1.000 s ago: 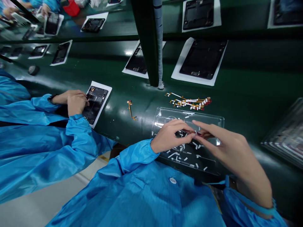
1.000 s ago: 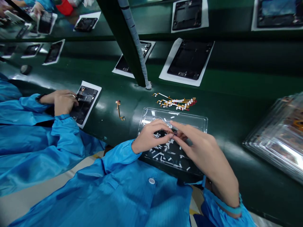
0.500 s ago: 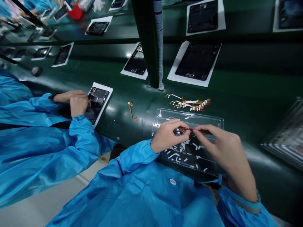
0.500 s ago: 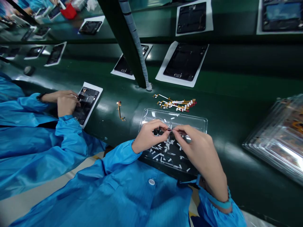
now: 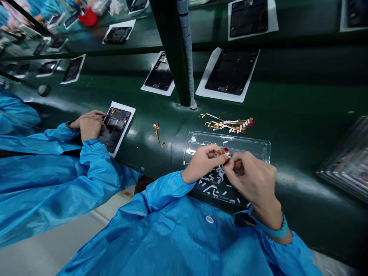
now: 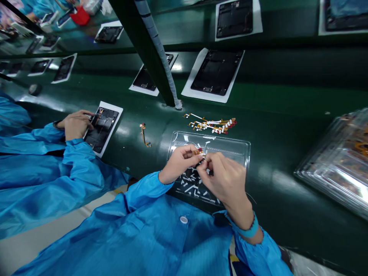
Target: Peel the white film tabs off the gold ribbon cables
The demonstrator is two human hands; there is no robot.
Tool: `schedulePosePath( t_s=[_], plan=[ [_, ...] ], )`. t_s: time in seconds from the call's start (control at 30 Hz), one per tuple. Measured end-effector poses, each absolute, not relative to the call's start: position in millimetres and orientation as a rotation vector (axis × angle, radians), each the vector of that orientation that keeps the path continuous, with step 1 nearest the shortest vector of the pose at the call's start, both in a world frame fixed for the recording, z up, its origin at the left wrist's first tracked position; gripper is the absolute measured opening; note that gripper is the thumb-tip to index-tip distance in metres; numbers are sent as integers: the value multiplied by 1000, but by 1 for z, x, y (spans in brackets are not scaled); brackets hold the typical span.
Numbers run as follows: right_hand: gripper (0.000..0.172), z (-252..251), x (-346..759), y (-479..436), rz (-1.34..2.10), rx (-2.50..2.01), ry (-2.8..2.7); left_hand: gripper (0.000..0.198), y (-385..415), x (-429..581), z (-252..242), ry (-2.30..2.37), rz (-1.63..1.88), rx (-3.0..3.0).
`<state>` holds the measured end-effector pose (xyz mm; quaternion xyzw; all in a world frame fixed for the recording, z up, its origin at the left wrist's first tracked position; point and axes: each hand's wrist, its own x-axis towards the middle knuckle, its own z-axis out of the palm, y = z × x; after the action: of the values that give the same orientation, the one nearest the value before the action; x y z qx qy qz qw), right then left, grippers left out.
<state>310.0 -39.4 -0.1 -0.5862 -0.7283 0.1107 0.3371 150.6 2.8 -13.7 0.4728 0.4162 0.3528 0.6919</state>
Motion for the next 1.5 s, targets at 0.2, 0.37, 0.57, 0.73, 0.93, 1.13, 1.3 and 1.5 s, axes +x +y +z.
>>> schedulePosePath(
  t_s=[0.2,0.37,0.57,0.73,0.93,1.13,1.3,1.5],
  plan=[
    [11,5,314,-37,580,-1415,-1894,16,-3,146,-10,1212,1043,1507],
    [18,9,325,-39,554,-1359,-1939,24,2,139,-10,1172,932,1503],
    [23,3,318,-40,177,-1369,-2068,31,5,136,-7,1023,862,1443],
    [27,-1,317,-39,24,-1359,-2107,36,9,133,-4,974,780,1492],
    [18,-4,312,-38,-111,-1419,-2107,31,3,138,-7,1044,815,1562],
    [7,-9,306,-34,-238,-1517,-2104,28,1,141,-11,1048,816,1568],
    [11,-12,308,-33,-256,-1514,-2121,32,2,142,-10,1049,802,1521],
    [7,-14,303,-30,-166,-1626,-2059,31,1,143,-8,1048,791,1559]
  ],
)
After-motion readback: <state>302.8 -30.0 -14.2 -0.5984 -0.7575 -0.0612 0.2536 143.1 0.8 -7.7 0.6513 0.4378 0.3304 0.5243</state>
